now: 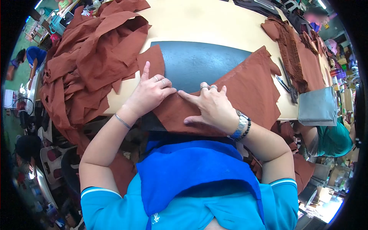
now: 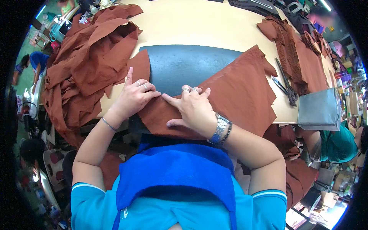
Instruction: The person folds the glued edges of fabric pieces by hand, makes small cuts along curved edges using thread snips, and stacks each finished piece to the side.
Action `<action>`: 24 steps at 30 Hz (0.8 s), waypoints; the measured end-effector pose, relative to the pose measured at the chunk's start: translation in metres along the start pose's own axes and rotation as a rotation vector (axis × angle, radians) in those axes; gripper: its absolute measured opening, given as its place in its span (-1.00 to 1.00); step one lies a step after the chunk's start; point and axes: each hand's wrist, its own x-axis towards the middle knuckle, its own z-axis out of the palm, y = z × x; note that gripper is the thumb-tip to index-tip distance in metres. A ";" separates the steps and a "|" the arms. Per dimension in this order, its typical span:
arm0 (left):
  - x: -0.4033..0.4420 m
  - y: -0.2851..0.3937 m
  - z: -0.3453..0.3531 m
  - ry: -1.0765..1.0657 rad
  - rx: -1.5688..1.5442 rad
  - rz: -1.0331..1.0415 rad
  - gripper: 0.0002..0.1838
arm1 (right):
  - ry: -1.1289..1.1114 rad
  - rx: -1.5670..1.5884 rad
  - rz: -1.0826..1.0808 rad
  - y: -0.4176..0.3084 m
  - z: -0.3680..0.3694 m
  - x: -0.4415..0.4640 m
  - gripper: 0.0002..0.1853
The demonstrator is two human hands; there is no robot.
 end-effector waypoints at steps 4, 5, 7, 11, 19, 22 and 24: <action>-0.005 0.003 -0.003 -0.035 0.036 -0.016 -0.83 | -0.001 0.029 -0.015 0.000 0.001 -0.002 -0.10; -0.008 0.005 -0.004 -0.051 0.046 -0.031 -0.80 | 0.048 0.078 -0.041 0.011 0.009 -0.008 -0.09; -0.009 0.018 -0.013 -0.035 0.025 -0.099 -0.68 | 0.118 0.219 -0.077 0.033 0.015 -0.020 -0.12; -0.025 0.048 -0.015 -0.062 0.002 -0.314 -0.16 | 0.343 0.263 -0.130 0.047 0.031 -0.025 -0.23; -0.047 0.050 -0.020 -0.129 -0.089 -0.865 0.12 | 0.469 0.395 0.010 0.046 0.050 -0.025 -0.31; -0.050 0.045 -0.031 -0.213 -0.068 -0.923 -0.05 | 0.479 0.551 -0.028 0.034 0.046 -0.019 -0.29; -0.052 0.044 -0.038 -0.227 -0.086 -0.896 -0.07 | 0.478 0.685 -0.081 0.020 0.046 -0.014 -0.29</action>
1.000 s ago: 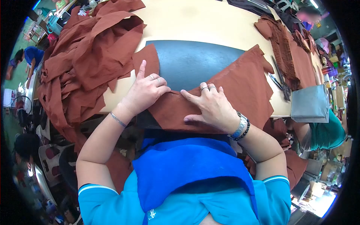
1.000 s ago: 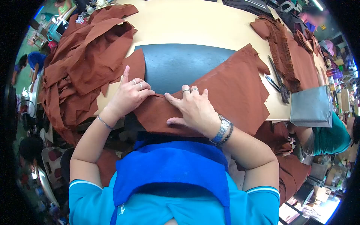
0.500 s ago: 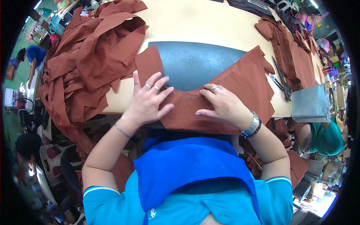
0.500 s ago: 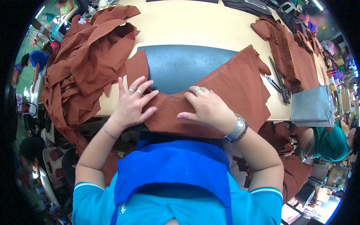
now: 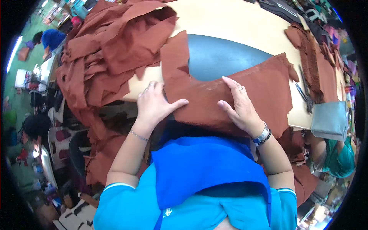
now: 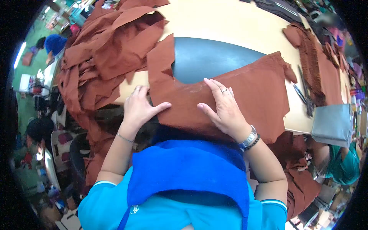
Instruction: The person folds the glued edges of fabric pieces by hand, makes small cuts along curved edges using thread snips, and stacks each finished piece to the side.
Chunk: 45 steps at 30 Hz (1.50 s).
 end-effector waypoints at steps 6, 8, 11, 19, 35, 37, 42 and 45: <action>0.014 -0.086 0.030 0.110 -1.233 -0.115 -0.59 | -0.058 0.337 0.082 -0.011 -0.009 0.025 -0.37; -0.002 -0.088 -0.030 0.366 -1.506 -0.385 -0.65 | 0.023 0.285 0.056 0.000 -0.016 0.036 -0.44; -0.044 -0.184 -0.105 0.304 -1.903 -0.197 -0.65 | 0.104 0.158 0.081 0.040 -0.020 0.048 -0.51; -0.305 -0.404 -0.274 1.492 -1.179 -0.658 -0.56 | 0.102 -0.016 0.083 0.100 -0.011 0.043 -0.54; -0.236 -0.302 -0.103 0.321 0.443 -0.953 -0.50 | 0.093 -0.130 0.028 0.090 -0.011 0.043 -0.59; -0.238 -0.318 0.017 0.098 -0.015 -0.967 -0.04 | 0.116 -0.181 0.001 0.082 -0.012 0.043 -0.59; -0.225 -0.241 0.125 -0.021 0.101 -1.149 -0.02 | 0.142 -0.143 -0.013 0.073 -0.013 0.043 -0.59; -0.234 -0.264 0.138 0.210 0.183 -0.941 -0.70 | 0.156 -0.124 -0.015 0.072 -0.014 0.043 -0.60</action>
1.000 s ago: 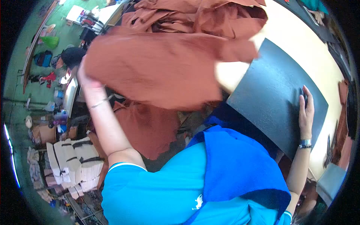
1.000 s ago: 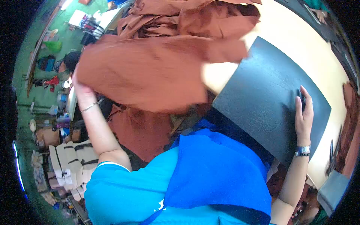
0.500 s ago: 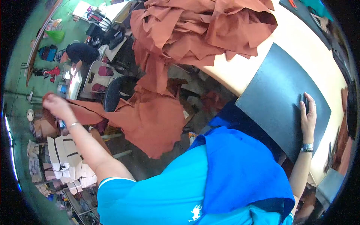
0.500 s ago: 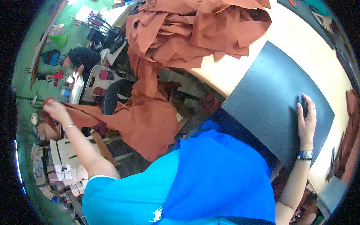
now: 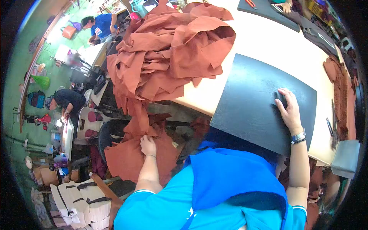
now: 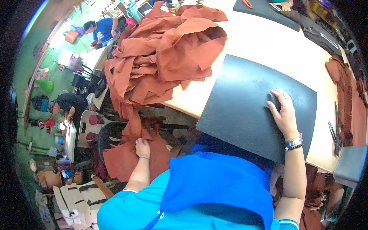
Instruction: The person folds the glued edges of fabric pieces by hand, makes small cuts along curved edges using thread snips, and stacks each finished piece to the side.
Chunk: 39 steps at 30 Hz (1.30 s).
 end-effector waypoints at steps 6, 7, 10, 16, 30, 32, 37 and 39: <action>0.066 -0.044 -0.005 0.306 -0.311 -0.309 -0.61 | 0.010 0.006 0.013 -0.001 -0.001 -0.001 -0.60; 0.086 -0.080 0.043 0.071 -0.066 -0.128 -0.59 | 0.011 0.000 0.008 0.000 0.000 -0.001 -0.60; 0.118 -0.095 0.083 -0.288 -0.113 -0.121 -0.50 | 0.008 0.004 0.001 0.000 -0.001 -0.001 -0.61; 0.161 0.065 -0.134 1.023 -1.048 -0.007 -0.29 | 0.041 0.002 -0.009 -0.004 -0.002 0.001 -0.64; 0.199 0.473 -0.196 0.182 -0.070 0.861 -0.61 | 0.042 0.028 0.015 0.000 -0.003 0.001 -0.66; 0.132 0.488 -0.231 0.246 -0.466 0.831 -0.68 | 0.014 0.050 0.067 0.004 -0.004 0.002 -0.39; -0.050 0.468 -0.252 -0.092 -1.106 1.451 -0.74 | 0.400 0.109 0.092 0.013 0.004 0.004 0.20; -0.086 0.454 -0.223 -0.205 -0.922 1.567 -0.37 | 0.425 0.249 0.127 0.021 0.003 0.006 0.31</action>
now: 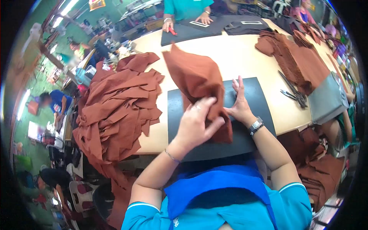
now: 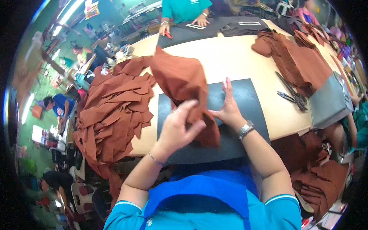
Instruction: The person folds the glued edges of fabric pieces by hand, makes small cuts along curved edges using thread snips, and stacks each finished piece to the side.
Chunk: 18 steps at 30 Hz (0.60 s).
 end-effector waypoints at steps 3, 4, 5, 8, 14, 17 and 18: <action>-0.026 -0.015 0.033 -0.090 0.183 -0.027 -0.26 | 0.038 0.107 0.080 -0.001 -0.002 -0.002 0.00; -0.032 -0.022 0.037 -0.104 0.207 -0.044 -0.27 | -0.043 0.113 0.099 0.005 -0.005 -0.001 -0.14; -0.037 -0.029 0.038 -0.118 0.232 -0.061 -0.28 | -0.125 0.121 0.118 0.013 -0.009 0.002 -0.27; -0.028 -0.035 0.014 -0.371 0.254 -0.109 -0.36 | -0.017 0.162 0.141 0.011 -0.019 0.007 -0.55; 0.002 -0.094 -0.038 0.115 0.693 -0.083 -0.80 | 0.267 -0.182 -0.037 0.013 -0.091 0.052 -0.48; 0.015 -0.088 -0.066 0.262 0.696 -0.023 -0.72 | 0.253 -0.404 -0.311 -0.002 -0.119 0.067 -0.53; 0.017 -0.085 -0.071 0.262 0.700 -0.033 -0.72 | 0.228 -0.492 -0.338 -0.007 -0.129 0.072 -0.55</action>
